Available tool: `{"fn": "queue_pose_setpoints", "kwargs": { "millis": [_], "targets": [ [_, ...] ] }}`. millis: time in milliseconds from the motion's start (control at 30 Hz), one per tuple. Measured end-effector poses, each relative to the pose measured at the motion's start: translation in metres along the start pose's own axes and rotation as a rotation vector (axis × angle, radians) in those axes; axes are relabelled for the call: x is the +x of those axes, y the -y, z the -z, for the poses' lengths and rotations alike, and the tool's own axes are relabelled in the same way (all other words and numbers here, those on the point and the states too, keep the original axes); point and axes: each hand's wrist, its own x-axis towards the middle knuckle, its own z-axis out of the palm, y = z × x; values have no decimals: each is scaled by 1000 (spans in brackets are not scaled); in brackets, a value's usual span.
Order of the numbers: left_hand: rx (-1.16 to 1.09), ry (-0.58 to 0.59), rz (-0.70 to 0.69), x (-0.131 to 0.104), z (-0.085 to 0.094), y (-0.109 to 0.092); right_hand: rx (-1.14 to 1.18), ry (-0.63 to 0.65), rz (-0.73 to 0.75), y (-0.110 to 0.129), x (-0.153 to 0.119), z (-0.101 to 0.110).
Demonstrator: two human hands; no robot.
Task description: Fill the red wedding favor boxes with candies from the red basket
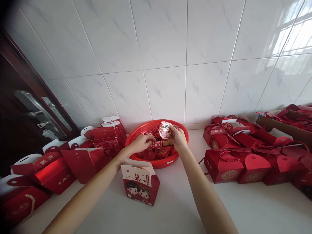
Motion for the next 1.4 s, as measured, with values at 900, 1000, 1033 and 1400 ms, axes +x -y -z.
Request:
{"fn": "queue_pose_setpoints", "kwargs": {
  "millis": [900, 1000, 1033, 1400],
  "targets": [
    [-749, -346, 21, -45, 32, -44, -471, 163, 559, 4, -49, -34],
    [-800, -324, 31, -49, 29, -49, -526, 149, 615, 4, -58, -39],
    [-810, -315, 33, -50, 28, -51, -536, 144, 628, 3, -61, -40],
    [-884, -351, -12, -67, 44, -62, -223, 152, 249, 2, -75, -50]
  ]
}}
